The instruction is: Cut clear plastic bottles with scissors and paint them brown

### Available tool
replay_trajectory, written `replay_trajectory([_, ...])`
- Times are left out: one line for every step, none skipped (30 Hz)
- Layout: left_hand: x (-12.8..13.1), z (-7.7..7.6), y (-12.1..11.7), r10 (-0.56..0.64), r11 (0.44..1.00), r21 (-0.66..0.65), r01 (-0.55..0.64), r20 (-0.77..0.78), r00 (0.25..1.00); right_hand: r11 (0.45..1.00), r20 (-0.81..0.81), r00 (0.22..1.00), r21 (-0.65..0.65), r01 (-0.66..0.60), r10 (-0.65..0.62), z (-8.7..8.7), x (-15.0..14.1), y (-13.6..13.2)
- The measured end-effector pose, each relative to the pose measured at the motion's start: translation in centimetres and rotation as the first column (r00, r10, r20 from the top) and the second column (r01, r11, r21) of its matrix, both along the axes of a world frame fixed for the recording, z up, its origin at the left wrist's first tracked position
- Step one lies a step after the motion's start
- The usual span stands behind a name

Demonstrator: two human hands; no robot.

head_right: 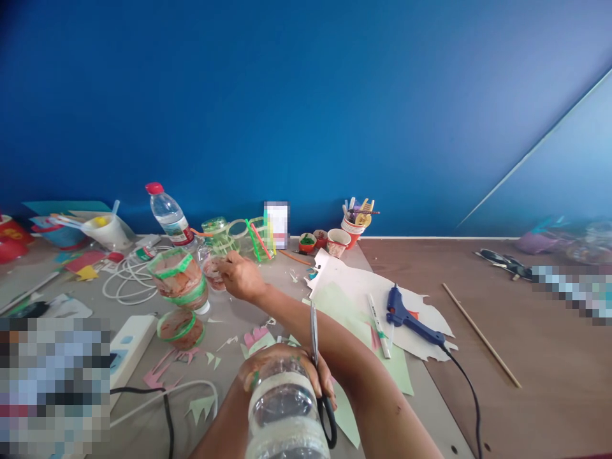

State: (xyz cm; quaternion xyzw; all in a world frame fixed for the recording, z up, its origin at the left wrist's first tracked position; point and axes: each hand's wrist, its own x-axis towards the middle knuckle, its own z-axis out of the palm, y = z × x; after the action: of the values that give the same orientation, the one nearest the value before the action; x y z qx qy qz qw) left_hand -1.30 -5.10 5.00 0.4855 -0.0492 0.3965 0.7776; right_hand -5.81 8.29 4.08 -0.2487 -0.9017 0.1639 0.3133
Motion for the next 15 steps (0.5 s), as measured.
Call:
replay_trajectory([0.0, 0.1, 0.0, 0.013, 1.000, -0.009, -0.012, 0.006, 1.000, 1.000, -0.010, 1.000, -0.012, 0.003, -0.003, 0.2, -0.1, 0.0])
replay_trajectory([0.0, 0.2, -0.1, 0.019, 1.000, -0.023, -0.019, 0.002, 1.000, 0.999, -0.022, 1.000, -0.033, 0.001, -0.002, 0.5, -0.2, 0.1])
replay_trajectory([0.0, 0.3, -0.1, 0.020, 0.999, -0.039, -0.020, -0.009, 1.000, 0.998, -0.033, 0.999, -0.060, -0.005, 0.003, 0.7, -0.3, 0.1])
replay_trajectory([0.0, 0.4, -0.2, 0.014, 0.999, -0.049, -0.015, -0.021, 1.000, 0.996, -0.042, 0.999, -0.090, -0.016, 0.013, 0.8, -0.3, 0.1])
replay_trajectory([-0.1, 0.5, -0.3, 0.008, 0.998, -0.055, -0.009, -0.031, 0.999, 0.993, -0.048, 0.999, -0.118, -0.027, 0.021, 0.9, -0.4, 0.1])
replay_trajectory([-0.1, 0.5, -0.3, 0.006, 0.998, -0.058, -0.009, -0.037, 0.999, 0.989, -0.051, 0.998, -0.141, -0.035, 0.028, 1.0, -0.4, 0.1])
replay_trajectory([-0.1, 0.5, -0.4, 0.008, 0.998, -0.064, -0.010, -0.038, 0.999, 0.987, -0.055, 0.998, -0.157, -0.038, 0.030, 1.1, -0.4, 0.1])
replay_trajectory([-0.1, 0.5, -0.4, 0.013, 0.997, -0.076, -0.016, -0.035, 0.999, 0.985, -0.057, 0.998, -0.169, -0.035, 0.026, 1.2, -0.4, 0.1])
replay_trajectory([-0.1, 0.3, -0.4, 0.021, 0.995, -0.093, -0.024, -0.029, 0.999, 0.984, -0.059, 0.998, -0.178, -0.029, 0.019, 1.2, -0.4, 0.1])
replay_trajectory([-0.1, 0.2, -0.4, 0.028, 0.993, -0.113, -0.031, -0.028, 0.999, 0.982, -0.058, 0.998, -0.187, -0.022, 0.012, 1.3, -0.5, 0.1])
replay_trajectory([0.0, 0.1, -0.5, 0.031, 0.991, -0.132, -0.034, -0.029, 0.999, 0.980, -0.059, 0.998, -0.196, -0.016, 0.005, 1.4, -0.5, 0.0])
replay_trajectory([0.0, 0.0, -0.5, 0.030, 0.988, -0.148, -0.035, -0.033, 0.999, 0.978, -0.059, 0.998, -0.207, -0.012, 0.000, 1.5, -0.5, 0.0])
replay_trajectory([0.0, -0.1, -0.5, 0.033, 0.986, -0.160, -0.039, -0.038, 0.999, 0.975, -0.062, 0.998, -0.220, -0.011, -0.003, 1.7, -0.5, 0.0])
replay_trajectory([0.0, -0.1, -0.5, 0.041, 0.985, -0.165, -0.047, -0.042, 0.998, 0.972, -0.068, 0.998, -0.235, -0.011, -0.006, 1.8, -0.5, 0.1])
replay_trajectory([0.0, -0.1, -0.5, 0.048, 0.985, -0.163, -0.055, -0.042, 0.998, 0.967, -0.080, 0.997, -0.254, -0.012, -0.009, 2.0, -0.4, 0.1])
